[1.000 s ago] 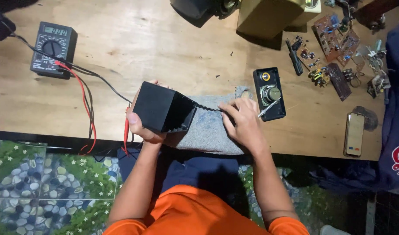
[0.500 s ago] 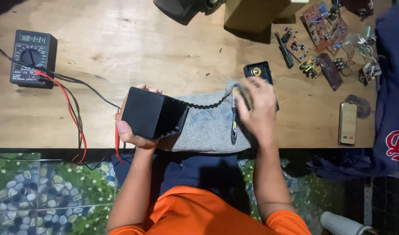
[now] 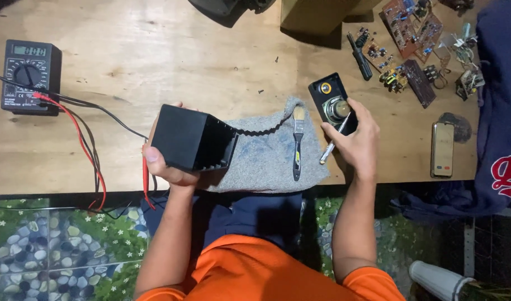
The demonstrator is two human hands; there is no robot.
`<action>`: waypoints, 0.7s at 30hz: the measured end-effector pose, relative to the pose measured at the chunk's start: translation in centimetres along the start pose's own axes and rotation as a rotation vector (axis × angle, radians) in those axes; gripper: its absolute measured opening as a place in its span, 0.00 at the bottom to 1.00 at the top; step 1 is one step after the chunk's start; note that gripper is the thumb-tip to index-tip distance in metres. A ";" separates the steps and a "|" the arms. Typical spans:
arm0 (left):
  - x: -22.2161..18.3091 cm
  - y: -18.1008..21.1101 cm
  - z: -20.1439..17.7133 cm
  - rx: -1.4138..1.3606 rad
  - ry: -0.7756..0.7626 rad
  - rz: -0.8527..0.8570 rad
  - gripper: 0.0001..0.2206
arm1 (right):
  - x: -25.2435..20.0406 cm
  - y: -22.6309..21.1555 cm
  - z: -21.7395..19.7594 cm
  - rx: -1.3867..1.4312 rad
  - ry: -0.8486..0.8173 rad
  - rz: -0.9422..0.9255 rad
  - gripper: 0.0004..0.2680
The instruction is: Disassembling, cleaning, and reassembling a small speaker unit using a brush and a marker.
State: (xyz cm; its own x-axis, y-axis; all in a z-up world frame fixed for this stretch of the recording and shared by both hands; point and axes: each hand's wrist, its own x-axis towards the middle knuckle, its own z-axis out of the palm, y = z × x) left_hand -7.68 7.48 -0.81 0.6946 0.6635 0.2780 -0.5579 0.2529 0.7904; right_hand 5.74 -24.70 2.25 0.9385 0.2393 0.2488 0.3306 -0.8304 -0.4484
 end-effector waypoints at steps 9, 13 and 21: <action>0.2 0.6 0.8 0.051 0.096 0.052 0.27 | -0.3 2.2 -0.7 0.263 0.148 0.058 0.26; 0.3 1.1 1.7 0.091 0.069 0.053 0.26 | -1.1 3.9 0.0 0.460 0.202 0.141 0.26; 0.5 1.1 3.0 0.147 0.106 0.106 0.32 | -1.2 9.4 -0.5 0.800 0.364 0.149 0.20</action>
State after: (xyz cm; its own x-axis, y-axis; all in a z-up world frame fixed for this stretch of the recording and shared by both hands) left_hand -6.59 5.99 1.87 0.5795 0.7535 0.3105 -0.5472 0.0775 0.8334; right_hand 7.71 -33.04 -1.82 0.9326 -0.1308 0.3364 0.3060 -0.2077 -0.9291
